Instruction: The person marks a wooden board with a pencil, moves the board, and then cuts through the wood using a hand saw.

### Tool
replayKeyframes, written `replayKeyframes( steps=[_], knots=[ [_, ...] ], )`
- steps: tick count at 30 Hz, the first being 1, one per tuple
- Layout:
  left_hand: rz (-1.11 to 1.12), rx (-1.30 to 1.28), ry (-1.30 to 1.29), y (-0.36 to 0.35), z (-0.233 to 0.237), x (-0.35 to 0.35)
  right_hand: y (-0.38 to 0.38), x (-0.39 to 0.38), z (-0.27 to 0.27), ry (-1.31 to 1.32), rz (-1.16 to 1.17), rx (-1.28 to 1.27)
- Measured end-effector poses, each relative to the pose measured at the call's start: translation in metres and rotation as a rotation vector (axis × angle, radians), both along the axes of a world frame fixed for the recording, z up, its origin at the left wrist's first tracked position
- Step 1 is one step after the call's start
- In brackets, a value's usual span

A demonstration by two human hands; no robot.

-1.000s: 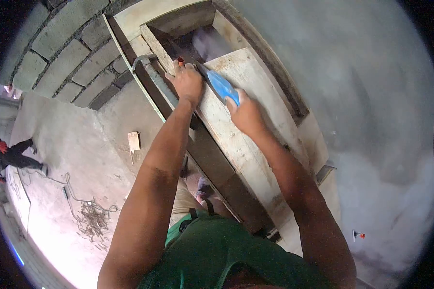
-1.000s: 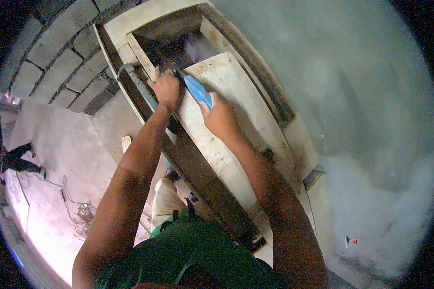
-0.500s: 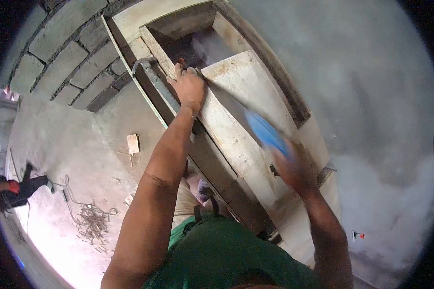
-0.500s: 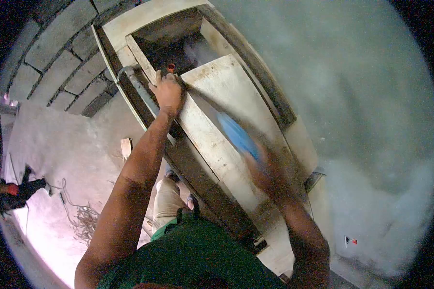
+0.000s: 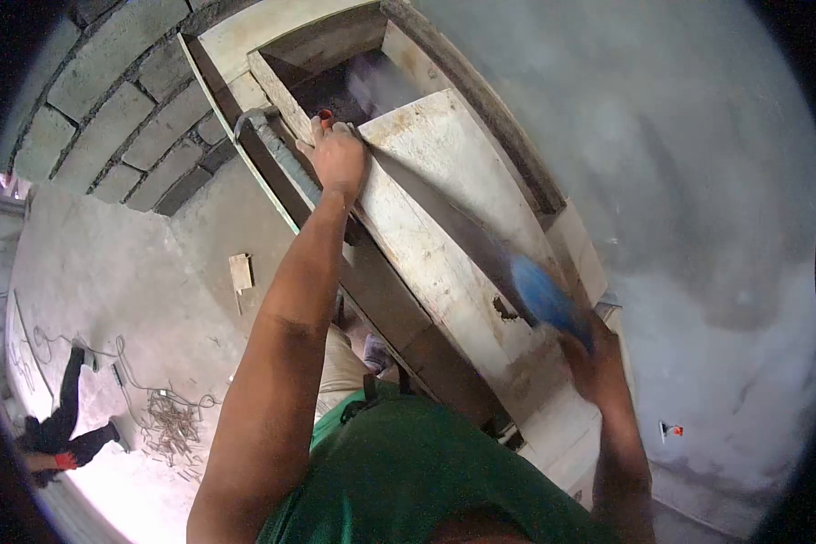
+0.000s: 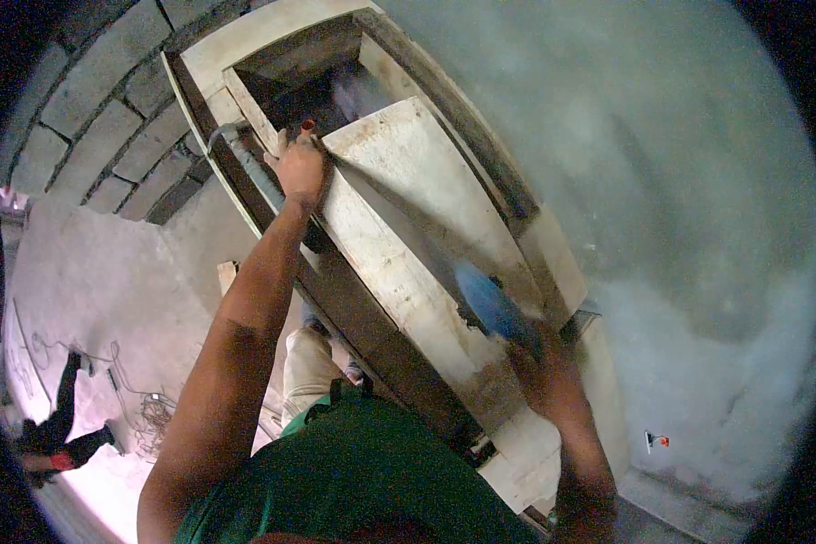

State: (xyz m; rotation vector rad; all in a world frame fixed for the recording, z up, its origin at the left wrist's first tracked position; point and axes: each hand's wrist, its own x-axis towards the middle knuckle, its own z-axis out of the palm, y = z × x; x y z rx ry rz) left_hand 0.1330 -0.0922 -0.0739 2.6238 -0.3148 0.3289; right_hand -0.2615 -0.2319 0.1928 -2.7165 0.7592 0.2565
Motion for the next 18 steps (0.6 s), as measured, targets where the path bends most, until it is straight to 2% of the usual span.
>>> replayKeyframes(
  steps=[1, 3, 4, 6, 7, 9, 10, 13, 16, 18],
  knots=[
    [0.0, 0.013, -0.033, 0.0, -0.01, 0.004, 0.0, -0.007, 0.008, 0.005, 0.002, 0.004],
    [-0.001, 0.033, -0.021, -0.002, -0.009, 0.002, -0.002, -0.008, 0.008, -0.057, -0.047, 0.366],
    [-0.005, 0.051, -0.015, 0.0, -0.007, 0.002, -0.009, 0.016, -0.025, -0.099, 0.094, 0.235],
    [-0.032, 0.103, -0.012, 0.003, -0.01, -0.001, 0.016, 0.114, -0.084, -0.155, -0.031, 0.357],
    [-0.036, 0.131, -0.02, 0.001, -0.008, 0.001, 0.017, 0.152, -0.138, -0.238, -0.018, 0.357],
    [-0.023, 0.127, -0.056, 0.002, -0.014, 0.013, 0.016, 0.195, -0.17, -0.41, 0.061, 0.307],
    [-0.03, 0.118, -0.059, 0.002, -0.02, 0.007, 0.015, 0.193, -0.177, -0.463, 0.069, 0.294],
    [-0.022, 0.173, 0.029, -0.002, 0.001, -0.001, 0.02, 0.194, -0.164, -0.445, 0.061, 0.292],
    [0.018, 0.156, -0.019, -0.004, -0.002, -0.005, 0.028, 0.197, -0.15, -0.368, 0.057, 0.291],
    [0.02, 0.135, 0.038, -0.007, 0.002, 0.001, 0.026, 0.2, -0.154, -0.407, 0.09, 0.237]
  ],
)
